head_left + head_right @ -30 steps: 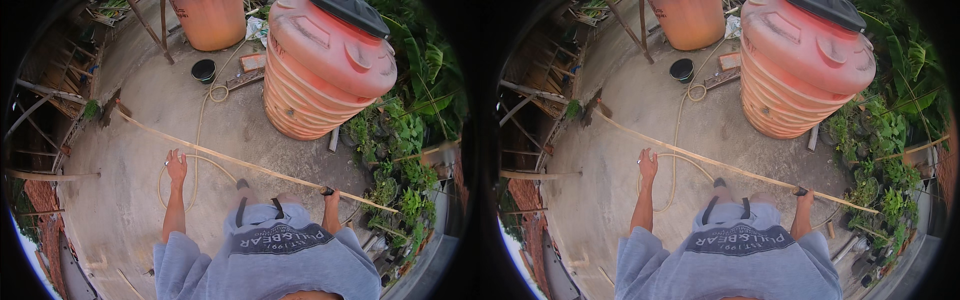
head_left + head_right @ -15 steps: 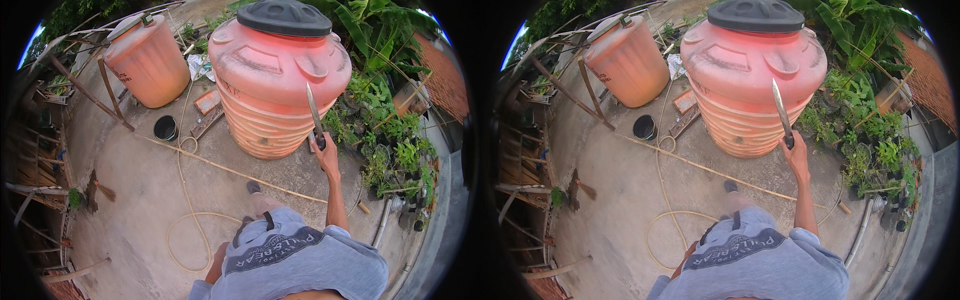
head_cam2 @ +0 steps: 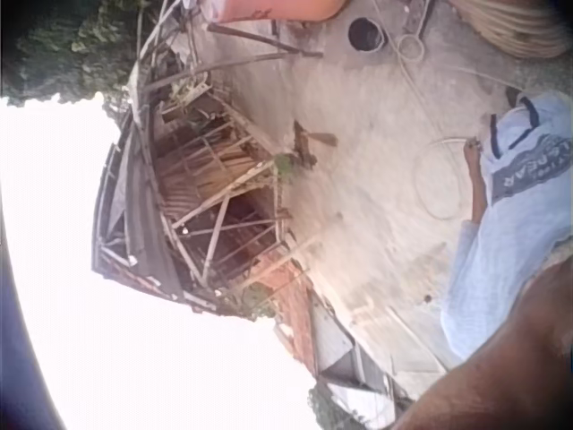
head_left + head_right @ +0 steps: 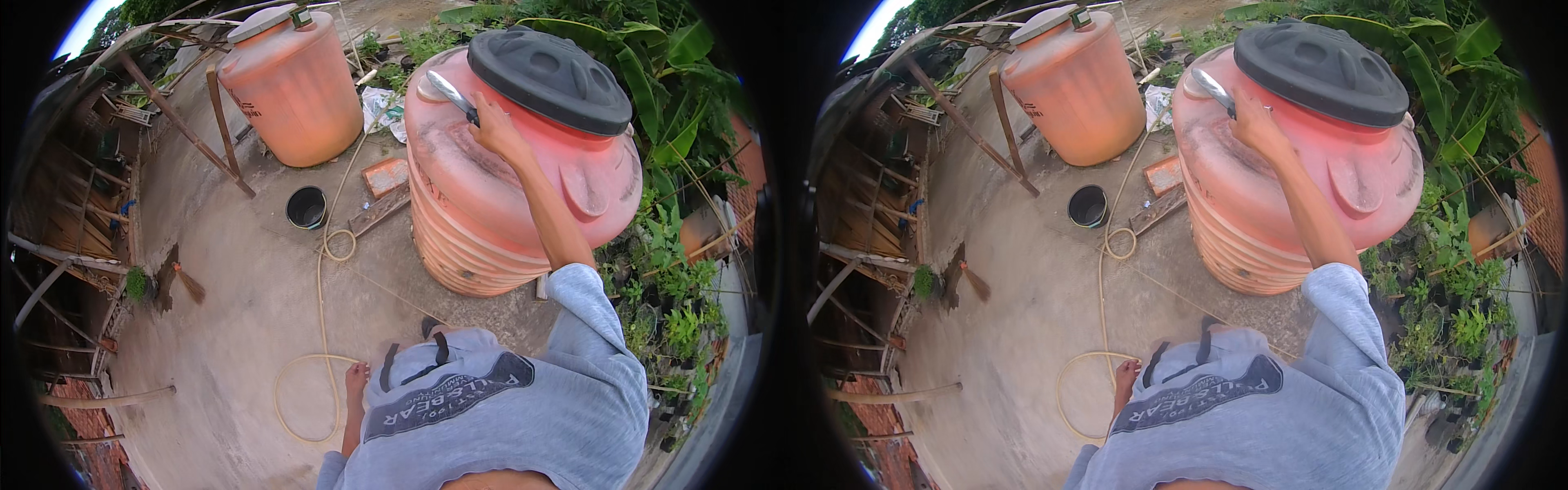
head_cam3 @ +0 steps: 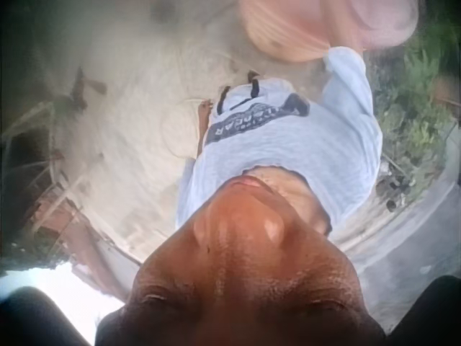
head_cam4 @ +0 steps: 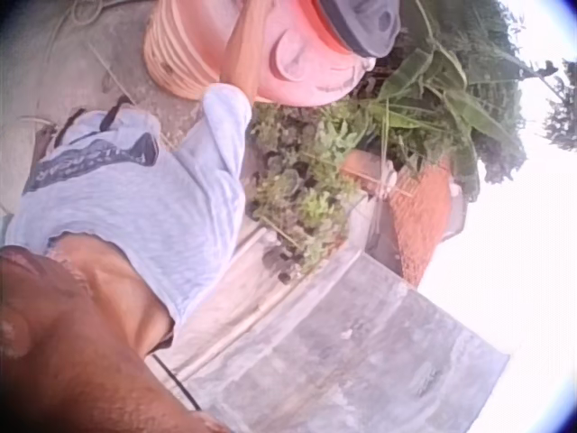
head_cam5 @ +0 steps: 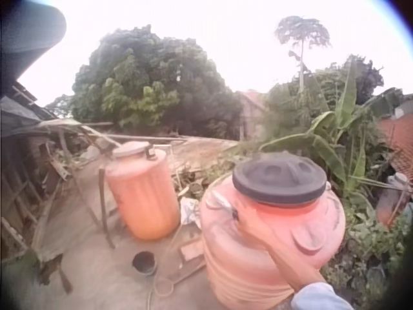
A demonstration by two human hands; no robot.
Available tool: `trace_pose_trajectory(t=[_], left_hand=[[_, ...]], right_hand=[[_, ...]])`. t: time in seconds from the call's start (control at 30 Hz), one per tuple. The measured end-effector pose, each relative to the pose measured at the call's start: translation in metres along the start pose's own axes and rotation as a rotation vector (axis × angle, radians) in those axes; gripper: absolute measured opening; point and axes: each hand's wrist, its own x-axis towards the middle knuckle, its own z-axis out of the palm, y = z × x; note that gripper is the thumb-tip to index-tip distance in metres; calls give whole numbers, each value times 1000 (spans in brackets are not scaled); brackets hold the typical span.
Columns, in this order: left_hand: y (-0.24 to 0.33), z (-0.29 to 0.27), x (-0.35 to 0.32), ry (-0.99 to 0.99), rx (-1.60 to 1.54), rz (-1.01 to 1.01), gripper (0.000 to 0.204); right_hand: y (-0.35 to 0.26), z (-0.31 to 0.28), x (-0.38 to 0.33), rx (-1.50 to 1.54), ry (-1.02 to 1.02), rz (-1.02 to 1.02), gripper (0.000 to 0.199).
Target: The person splits a long bamboo pole into thin strips using a machete, then collects water from a large plastic tank into a metal can and pours it into a bucket.
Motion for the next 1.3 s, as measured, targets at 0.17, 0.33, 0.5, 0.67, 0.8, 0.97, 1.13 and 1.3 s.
trace_pose_trajectory(t=[0.17, 0.33, 0.5, 0.67, 0.8, 0.97, 1.13, 1.3], left_hand=[[-20, 4, 26, 63, -43, 81, 34], [-58, -19, 38, 8, 8, -86, 27], [-34, -66, 76, -226, 354, -247, 25], [35, -137, 180, -285, 298, -236, 24], [126, -205, 295, -148, 54, -212, 24], [255, -280, 384, 175, -112, -37, 31], [275, -289, 416, 145, -97, -88, 30], [214, -235, 398, -73, -4, -273, 25]], right_hand=[[-2, 37, 60, -278, -60, 48, 40], [-11, 53, 86, -404, -73, 91, 30], [-19, 55, 105, -610, -231, 257, 41], [-43, 53, 98, -625, -229, 419, 67], [-44, 57, 103, -593, -174, 436, 74], [-47, 54, 104, -590, -142, 586, 76], [-50, 58, 112, -664, -85, 608, 75], [-70, 64, 132, -674, 0, 638, 65]])
